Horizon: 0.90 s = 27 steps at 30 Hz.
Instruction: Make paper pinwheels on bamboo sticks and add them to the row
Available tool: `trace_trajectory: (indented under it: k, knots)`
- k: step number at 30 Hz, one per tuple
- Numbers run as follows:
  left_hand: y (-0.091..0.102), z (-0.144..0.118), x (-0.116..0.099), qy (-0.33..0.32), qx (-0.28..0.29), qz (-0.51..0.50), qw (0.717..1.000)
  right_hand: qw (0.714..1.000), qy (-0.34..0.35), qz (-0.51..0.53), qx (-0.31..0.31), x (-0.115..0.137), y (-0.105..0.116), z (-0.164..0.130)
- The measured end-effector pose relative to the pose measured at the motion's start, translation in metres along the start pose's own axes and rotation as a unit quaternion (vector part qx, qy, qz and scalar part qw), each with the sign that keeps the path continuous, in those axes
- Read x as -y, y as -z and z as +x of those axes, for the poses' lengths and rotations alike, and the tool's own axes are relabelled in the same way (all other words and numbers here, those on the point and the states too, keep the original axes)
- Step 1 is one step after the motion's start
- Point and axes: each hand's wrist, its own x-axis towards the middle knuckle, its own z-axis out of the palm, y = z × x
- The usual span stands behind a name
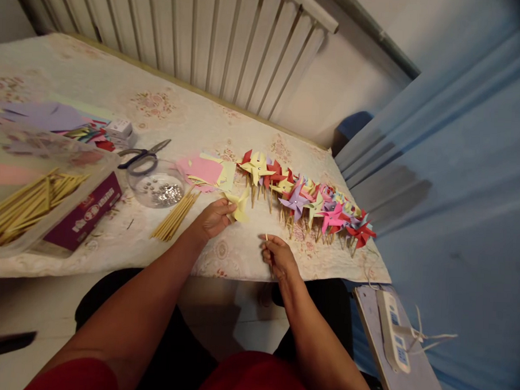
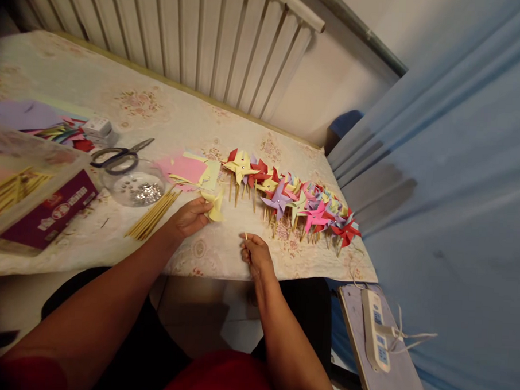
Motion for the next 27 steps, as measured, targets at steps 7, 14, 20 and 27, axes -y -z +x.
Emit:
trace_trajectory:
  k: [7, 14, 20, 27]
  knots:
    - [0.002, 0.001, 0.001, 0.001, -0.007, -0.004, 1.0, 0.997, 0.05, -0.04, -0.047, 0.014, -0.007, -0.004]
    - [0.001, 0.002, 0.0, 0.006, 0.0, -0.004, 1.0, 0.993, 0.093, -0.051, -0.045, 0.032, -0.016, -0.014]
    - [0.002, 0.003, 0.001, 0.007, 0.003, 0.0, 1.0, 0.987, 0.128, -0.081, -0.049, 0.044, -0.025, -0.023]
    - [0.002, 0.003, 0.001, 0.004, 0.01, -0.005, 1.0, 0.988, 0.125, -0.074, -0.047, 0.053, -0.031, -0.029]
